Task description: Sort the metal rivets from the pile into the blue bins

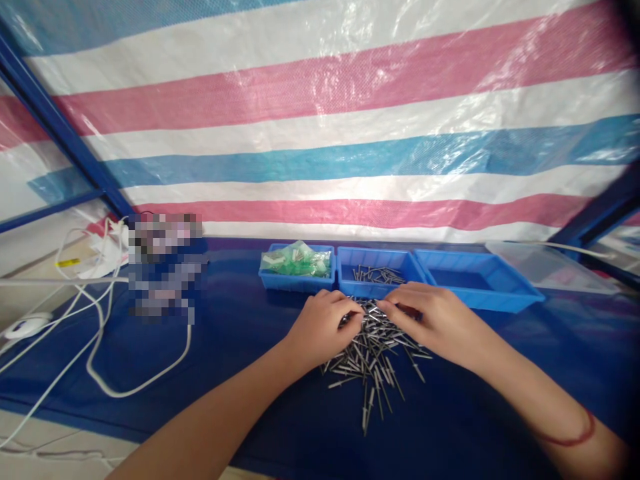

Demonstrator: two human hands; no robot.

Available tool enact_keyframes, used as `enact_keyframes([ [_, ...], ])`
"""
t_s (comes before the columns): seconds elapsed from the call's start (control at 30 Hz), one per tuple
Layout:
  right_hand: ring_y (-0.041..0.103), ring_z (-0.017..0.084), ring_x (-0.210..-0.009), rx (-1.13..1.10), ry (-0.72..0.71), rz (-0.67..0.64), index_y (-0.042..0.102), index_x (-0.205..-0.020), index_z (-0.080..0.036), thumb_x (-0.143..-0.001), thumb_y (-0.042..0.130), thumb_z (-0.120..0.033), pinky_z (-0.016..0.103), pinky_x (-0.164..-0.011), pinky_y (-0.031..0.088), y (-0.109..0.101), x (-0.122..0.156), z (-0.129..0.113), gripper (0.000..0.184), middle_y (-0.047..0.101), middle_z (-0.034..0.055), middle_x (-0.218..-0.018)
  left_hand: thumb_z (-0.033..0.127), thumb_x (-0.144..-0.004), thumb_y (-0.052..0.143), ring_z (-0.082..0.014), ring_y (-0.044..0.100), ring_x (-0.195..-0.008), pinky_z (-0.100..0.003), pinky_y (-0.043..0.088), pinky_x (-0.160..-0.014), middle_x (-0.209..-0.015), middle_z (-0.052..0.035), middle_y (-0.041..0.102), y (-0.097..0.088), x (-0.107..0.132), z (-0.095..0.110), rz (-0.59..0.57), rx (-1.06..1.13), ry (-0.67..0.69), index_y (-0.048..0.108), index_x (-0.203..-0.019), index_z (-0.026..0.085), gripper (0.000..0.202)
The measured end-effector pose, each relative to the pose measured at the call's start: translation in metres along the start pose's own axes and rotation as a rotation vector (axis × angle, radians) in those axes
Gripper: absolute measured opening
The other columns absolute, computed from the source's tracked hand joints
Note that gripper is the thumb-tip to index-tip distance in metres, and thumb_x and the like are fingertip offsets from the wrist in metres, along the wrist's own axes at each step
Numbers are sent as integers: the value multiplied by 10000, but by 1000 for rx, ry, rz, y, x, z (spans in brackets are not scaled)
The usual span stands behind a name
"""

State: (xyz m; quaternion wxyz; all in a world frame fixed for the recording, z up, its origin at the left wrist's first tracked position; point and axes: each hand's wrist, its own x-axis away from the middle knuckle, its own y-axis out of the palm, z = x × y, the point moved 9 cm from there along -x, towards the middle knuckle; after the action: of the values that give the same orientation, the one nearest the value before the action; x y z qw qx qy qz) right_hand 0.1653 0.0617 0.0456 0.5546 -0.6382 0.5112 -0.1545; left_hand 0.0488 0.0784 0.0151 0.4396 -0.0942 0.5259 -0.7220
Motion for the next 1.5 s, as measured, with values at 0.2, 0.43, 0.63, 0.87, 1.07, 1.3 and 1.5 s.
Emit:
enact_keyframes([
  [0.2, 521, 138, -563, 11, 69, -66, 613, -751, -187, -936, 432, -333, 270, -553, 361, -6, 0, 13, 296, 585, 12, -634, 254, -899, 521, -188, 566, -840, -317, 420, -796, -892, -34, 662, 0, -1, 1, -14, 2, 1, 684, -926, 209, 171],
  [0.43, 433, 100, -486, -78, 86, -270, 571, -669, -199, -799, 477, -152, 237, -484, 300, 7, 6, 18, 167, 479, -48, -546, 275, -909, 506, -193, 568, -846, -318, 417, -781, -883, -35, 661, -1, -2, 1, -27, 0, -10, 685, -902, 220, 187],
  [0.63, 428, 90, -469, -93, 138, -416, 548, -604, -197, -699, 530, -140, 231, -465, 266, 18, 21, 23, 113, 497, -50, -529, 279, -910, 507, -194, 569, -850, -322, 414, -786, -868, -35, 659, -1, -2, 2, -34, 4, -17, 686, -907, 215, 190],
  [0.87, 480, 114, -476, -8, 162, -355, 588, -622, -207, -689, 585, -155, 245, -461, 268, 22, 24, 30, 85, 567, -24, -548, 275, -906, 507, -195, 570, -851, -322, 422, -791, -880, -36, 664, 1, -2, 2, -34, -8, -11, 690, -910, 216, 192],
  [1.07, 436, 100, -450, -50, 166, -356, 553, -600, -200, -699, 545, -107, 247, -446, 243, 18, 24, 28, 136, 523, -37, -515, 245, -898, 514, -200, 566, -874, -329, 423, -808, -919, -35, 677, -2, -2, 6, -20, 3, -6, 683, -935, 212, 176],
  [1.3, 378, 95, -514, -365, 179, -274, 569, -759, -202, -867, 495, -260, 229, -472, 297, 8, 13, 17, 143, 428, -52, -577, 245, -901, 520, -211, 569, -906, -345, 407, -842, -937, -45, 684, -10, 1, 20, 23, 80, 42, 634, -1042, 190, 189],
  [1.5, 438, 119, -626, -786, 237, -56, 588, -849, -202, -880, 536, -414, 247, -551, 356, 12, 1, 2, 221, 476, -25, -679, 284, -918, 512, -164, 578, -804, -279, 411, -783, -821, -28, 656, -10, 3, 33, 37, 259, 128, 622, -915, 175, 155],
])
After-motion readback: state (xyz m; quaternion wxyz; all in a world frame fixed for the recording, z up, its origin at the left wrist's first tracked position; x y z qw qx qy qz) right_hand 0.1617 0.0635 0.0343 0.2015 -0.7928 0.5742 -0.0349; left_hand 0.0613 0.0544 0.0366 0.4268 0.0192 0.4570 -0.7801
